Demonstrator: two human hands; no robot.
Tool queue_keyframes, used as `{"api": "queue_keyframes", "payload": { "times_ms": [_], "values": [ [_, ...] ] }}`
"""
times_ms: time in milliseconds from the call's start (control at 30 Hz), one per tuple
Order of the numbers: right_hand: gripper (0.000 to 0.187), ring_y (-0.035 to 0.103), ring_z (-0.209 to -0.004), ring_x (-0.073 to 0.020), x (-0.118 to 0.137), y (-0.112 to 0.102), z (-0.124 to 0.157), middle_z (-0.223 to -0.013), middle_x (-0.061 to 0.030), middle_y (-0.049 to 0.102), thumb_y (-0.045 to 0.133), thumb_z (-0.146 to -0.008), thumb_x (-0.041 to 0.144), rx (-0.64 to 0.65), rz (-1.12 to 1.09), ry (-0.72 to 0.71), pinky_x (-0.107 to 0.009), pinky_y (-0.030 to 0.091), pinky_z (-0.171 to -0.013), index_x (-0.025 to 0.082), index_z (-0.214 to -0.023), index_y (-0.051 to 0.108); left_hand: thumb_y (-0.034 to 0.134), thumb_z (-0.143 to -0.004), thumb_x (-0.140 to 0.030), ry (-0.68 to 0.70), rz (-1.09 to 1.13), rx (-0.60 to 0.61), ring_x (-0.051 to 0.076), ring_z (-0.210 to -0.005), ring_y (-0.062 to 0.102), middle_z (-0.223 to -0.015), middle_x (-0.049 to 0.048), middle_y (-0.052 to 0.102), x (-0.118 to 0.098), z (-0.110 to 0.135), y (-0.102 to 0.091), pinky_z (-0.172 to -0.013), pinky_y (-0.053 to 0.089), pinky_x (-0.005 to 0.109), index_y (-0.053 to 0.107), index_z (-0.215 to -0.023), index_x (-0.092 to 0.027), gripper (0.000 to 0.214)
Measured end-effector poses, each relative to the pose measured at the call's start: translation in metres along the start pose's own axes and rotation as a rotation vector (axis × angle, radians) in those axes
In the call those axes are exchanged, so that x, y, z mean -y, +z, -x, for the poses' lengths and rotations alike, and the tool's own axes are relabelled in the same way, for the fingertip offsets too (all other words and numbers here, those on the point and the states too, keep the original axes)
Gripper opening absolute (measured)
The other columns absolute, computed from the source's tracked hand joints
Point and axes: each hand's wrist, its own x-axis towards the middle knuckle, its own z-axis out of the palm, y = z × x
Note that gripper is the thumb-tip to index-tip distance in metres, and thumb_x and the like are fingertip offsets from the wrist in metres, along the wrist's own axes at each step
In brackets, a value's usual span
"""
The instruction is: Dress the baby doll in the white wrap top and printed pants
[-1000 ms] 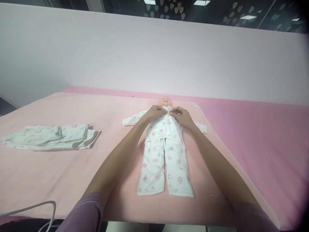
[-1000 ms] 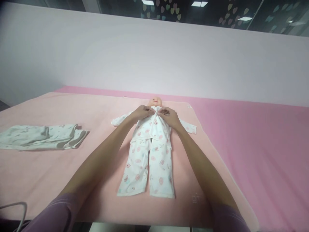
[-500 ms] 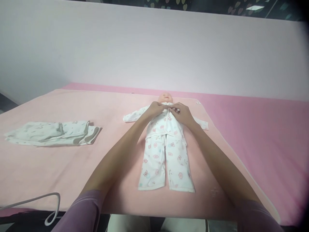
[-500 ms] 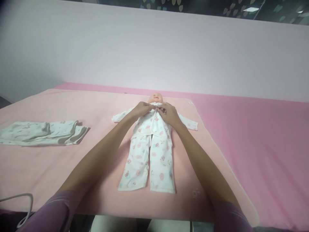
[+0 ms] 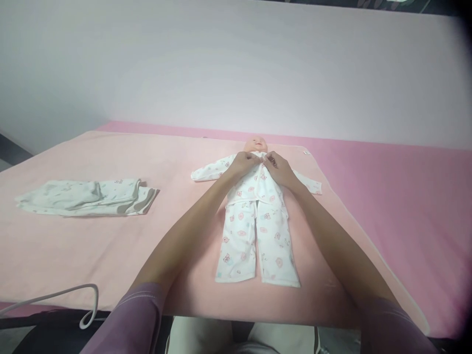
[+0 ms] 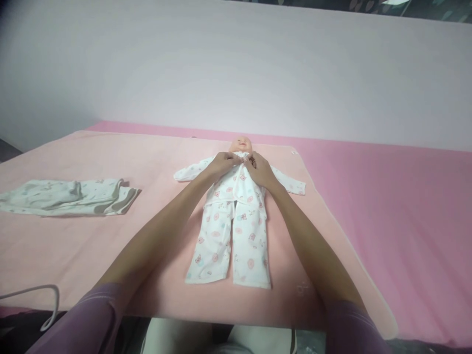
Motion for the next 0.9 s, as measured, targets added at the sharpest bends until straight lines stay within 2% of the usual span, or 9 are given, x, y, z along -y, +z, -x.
{"api": "queue_keyframes", "payload": {
  "times_ms": [200, 467, 567, 667, 733, 833, 900],
  "values": [
    [0.024, 0.057, -0.089, -0.0241, 0.001, 0.002, 0.000, -0.094, -0.0041, 0.062, 0.047, -0.107, 0.045, 0.017, 0.007, -0.040, -0.040, 0.047, -0.091, 0.026, -0.094, 0.053, 0.074, -0.087, -0.035, -0.020, 0.019, 0.006, 0.012, -0.068, 0.049, -0.076, 0.0007, 0.057, 0.004, -0.005, 0.002, -0.065, 0.038, 0.028, 0.059, -0.077, -0.019, 0.024],
    [0.028, 0.056, -0.091, -0.0216, -0.006, 0.007, -0.004, -0.097, -0.0020, 0.063, 0.052, -0.103, 0.052, 0.051, -0.229, 0.105, -0.036, 0.049, -0.089, 0.026, -0.092, 0.052, 0.067, -0.093, -0.037, 0.046, -0.089, -0.008, 0.013, -0.069, 0.050, -0.075, -0.0006, 0.057, 0.000, 0.002, 0.001, -0.068, 0.037, 0.029, 0.058, -0.077, -0.020, 0.025],
    [0.026, 0.058, -0.093, -0.0216, -0.006, 0.005, -0.004, -0.105, -0.0039, 0.064, 0.056, -0.100, 0.050, 0.026, -0.174, 0.091, -0.038, 0.050, -0.093, 0.025, -0.092, 0.058, 0.067, -0.094, -0.037, 0.061, -0.152, -0.046, 0.015, -0.075, 0.054, -0.083, 0.0002, 0.061, 0.001, 0.004, 0.000, -0.070, 0.039, 0.028, 0.062, -0.089, -0.020, 0.019],
    [0.019, 0.060, -0.095, -0.0223, -0.006, -0.002, -0.010, -0.113, -0.0068, 0.065, 0.064, -0.095, 0.043, -0.035, -0.040, 0.039, -0.040, 0.050, -0.094, 0.024, -0.097, 0.064, 0.067, -0.095, -0.035, 0.062, -0.223, -0.091, 0.017, -0.084, 0.061, -0.098, 0.0025, 0.068, 0.004, -0.006, -0.006, -0.075, 0.044, 0.029, 0.064, -0.114, -0.021, 0.024],
    [0.020, 0.061, -0.097, -0.0227, -0.006, -0.008, -0.020, -0.122, -0.0089, 0.068, 0.065, -0.095, 0.040, -0.038, -0.017, 0.024, -0.040, 0.051, -0.093, 0.023, -0.106, 0.065, 0.066, -0.097, -0.033, 0.122, -0.322, -0.112, 0.019, -0.094, 0.065, -0.107, 0.0047, 0.070, 0.006, -0.018, -0.012, -0.083, 0.046, 0.030, 0.063, -0.123, -0.022, 0.028],
    [0.023, 0.063, -0.095, -0.0230, -0.009, -0.017, -0.040, -0.128, -0.0108, 0.072, 0.065, -0.096, 0.038, 0.078, 0.007, 0.056, -0.041, 0.052, -0.091, 0.022, -0.112, 0.068, 0.066, -0.098, -0.033, 0.229, -0.504, -0.120, 0.023, -0.109, 0.066, -0.114, 0.0067, 0.072, 0.006, -0.037, -0.021, -0.095, 0.047, 0.032, 0.071, -0.118, -0.024, 0.023],
    [0.022, 0.064, -0.095, -0.0238, -0.013, -0.019, -0.053, -0.123, -0.0104, 0.075, 0.068, -0.093, 0.037, 0.151, 0.044, 0.061, -0.042, 0.052, -0.092, 0.022, -0.108, 0.072, 0.068, -0.097, -0.035, 0.252, -0.565, -0.108, 0.025, -0.110, 0.067, -0.115, 0.0074, 0.073, 0.006, -0.046, -0.022, -0.097, 0.048, 0.033, 0.076, -0.111, -0.024, 0.019]
  ]
}}
